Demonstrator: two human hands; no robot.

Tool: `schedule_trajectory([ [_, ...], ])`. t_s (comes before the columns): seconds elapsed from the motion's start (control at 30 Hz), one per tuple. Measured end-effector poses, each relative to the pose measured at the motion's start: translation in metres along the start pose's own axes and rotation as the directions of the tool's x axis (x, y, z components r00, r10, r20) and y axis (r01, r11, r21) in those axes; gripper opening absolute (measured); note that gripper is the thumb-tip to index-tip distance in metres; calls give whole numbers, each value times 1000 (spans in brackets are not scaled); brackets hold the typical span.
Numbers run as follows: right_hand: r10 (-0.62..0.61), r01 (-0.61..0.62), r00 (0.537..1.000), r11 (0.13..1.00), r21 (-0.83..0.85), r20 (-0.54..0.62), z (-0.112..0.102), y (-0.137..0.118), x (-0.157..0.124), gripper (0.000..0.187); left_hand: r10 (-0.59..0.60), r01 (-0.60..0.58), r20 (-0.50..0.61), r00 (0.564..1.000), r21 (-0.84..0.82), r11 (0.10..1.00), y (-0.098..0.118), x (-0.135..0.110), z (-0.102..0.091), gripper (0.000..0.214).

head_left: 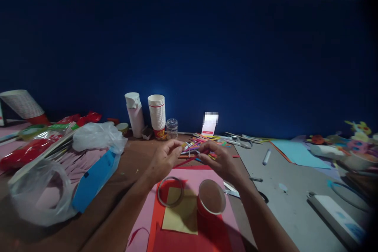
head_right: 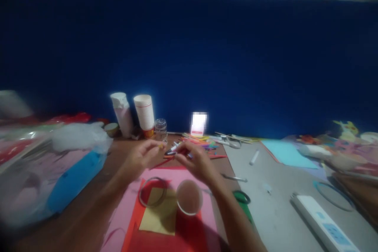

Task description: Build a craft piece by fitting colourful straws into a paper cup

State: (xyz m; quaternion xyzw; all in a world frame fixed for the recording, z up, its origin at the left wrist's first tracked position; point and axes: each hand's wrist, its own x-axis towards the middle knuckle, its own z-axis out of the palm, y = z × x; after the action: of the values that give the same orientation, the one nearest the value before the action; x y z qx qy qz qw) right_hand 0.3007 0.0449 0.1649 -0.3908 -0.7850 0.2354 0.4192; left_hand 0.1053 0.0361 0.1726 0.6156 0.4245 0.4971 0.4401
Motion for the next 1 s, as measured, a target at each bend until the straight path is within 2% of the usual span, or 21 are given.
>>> schedule_trajectory([
  [0.1, 48, -46, 999, 994, 94, -20, 9, -12, -7, 9, -118, 145, 185, 976, -141, 979, 4, -8, 6, 19],
  [0.17, 92, -85, 995, 982, 167, -31, 14, -14, -10, 10, -138, 182, 257, 956, -153, 971, 6, -14, 9, 20],
  [0.33, 107, -85, 994, 891, 446, -24, 21, -17, -18, 18, -100, 132, 244, 965, -118, 984, 8, -22, 14, 21],
  [0.47, 116, -100, 993, 793, 601, 11, 20, -20, -22, 14, -81, 121, 257, 963, -146, 982, 7, -24, 18, 23],
  [0.6, 152, -156, 986, 709, 688, 67, 17, -15, -21, 14, -107, 181, 327, 939, -203, 962, 10, -23, 17, 23],
  [0.8, 305, -240, 950, 574, 783, 68, 12, 0, -16, 18, -164, 266, 364, 917, -252, 930, 11, -17, 6, 19],
  [0.9, 320, -236, 945, 529, 815, 66, 9, 6, -14, 16, -189, 317, 417, 889, -265, 911, 8, -15, 4, 20],
  [1.0, 344, -248, 936, 507, 825, 70, 6, 14, -13, 17, -181, 325, 435, 882, -283, 902, 6, -14, 2, 21],
])
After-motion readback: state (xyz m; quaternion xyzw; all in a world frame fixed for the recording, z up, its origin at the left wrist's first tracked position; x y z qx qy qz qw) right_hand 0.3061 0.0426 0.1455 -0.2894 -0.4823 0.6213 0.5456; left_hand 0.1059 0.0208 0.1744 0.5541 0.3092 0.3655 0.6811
